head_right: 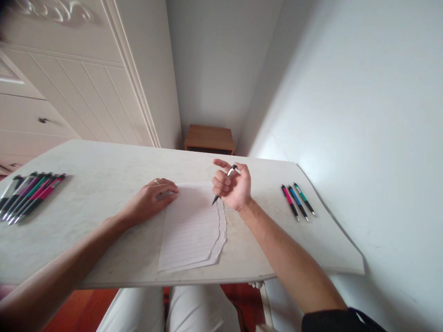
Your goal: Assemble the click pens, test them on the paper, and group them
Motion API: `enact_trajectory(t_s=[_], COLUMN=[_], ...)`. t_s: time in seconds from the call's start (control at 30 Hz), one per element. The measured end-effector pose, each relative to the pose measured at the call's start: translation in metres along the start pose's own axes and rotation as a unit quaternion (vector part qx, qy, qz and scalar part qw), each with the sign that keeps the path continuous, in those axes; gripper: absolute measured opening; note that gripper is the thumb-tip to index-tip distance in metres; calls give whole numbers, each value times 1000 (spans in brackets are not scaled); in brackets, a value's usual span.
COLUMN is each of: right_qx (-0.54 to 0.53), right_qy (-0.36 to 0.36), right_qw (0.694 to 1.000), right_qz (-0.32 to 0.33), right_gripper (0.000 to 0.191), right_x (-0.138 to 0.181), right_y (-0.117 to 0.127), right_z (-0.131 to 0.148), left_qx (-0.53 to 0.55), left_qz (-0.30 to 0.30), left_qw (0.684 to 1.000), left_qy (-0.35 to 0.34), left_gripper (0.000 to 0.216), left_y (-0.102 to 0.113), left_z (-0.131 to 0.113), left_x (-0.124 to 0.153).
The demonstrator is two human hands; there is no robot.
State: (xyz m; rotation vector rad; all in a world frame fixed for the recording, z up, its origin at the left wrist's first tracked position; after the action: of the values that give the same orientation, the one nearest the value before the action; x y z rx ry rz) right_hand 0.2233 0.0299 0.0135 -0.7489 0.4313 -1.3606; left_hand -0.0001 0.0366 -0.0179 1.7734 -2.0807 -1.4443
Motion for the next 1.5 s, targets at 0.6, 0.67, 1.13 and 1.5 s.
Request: enact_trajectory(t_s=[0.6, 0.67, 1.13, 1.5], right_qx=[-35, -33, -26, -47], right_qy=[2, 10, 42, 44], right_qw=[999, 999, 998, 998], right_qz=[-9, -14, -38, -23], right_gripper=[41, 43, 28, 49], right_x=[0, -1, -2, 2], right_y=[1, 1, 0, 1], right_z=[0, 1, -1, 4], left_qx=[-3, -2, -4, -6], left_qz=[5, 3, 0, 2], left_qw=[1000, 1000, 1000, 1000], left_qy=[0, 0, -5, -4], left_gripper=[20, 20, 20, 22], left_y=[-1, 0, 0, 1], left_z=[0, 1, 1, -1], left_x=[-1, -1, 0, -1])
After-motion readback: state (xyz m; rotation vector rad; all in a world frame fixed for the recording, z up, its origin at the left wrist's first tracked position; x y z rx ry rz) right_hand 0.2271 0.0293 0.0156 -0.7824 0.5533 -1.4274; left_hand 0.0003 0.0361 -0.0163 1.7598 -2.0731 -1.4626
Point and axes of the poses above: each hand's wrist, its own x-axis away from the middle knuckle, its own y-axis out of the back of the hand, z = x × y, the point moved 5 cm from there along -x, towards the middle knuckle, and after that the axes turned 13 degrees about -z, right-handed, at the moved point
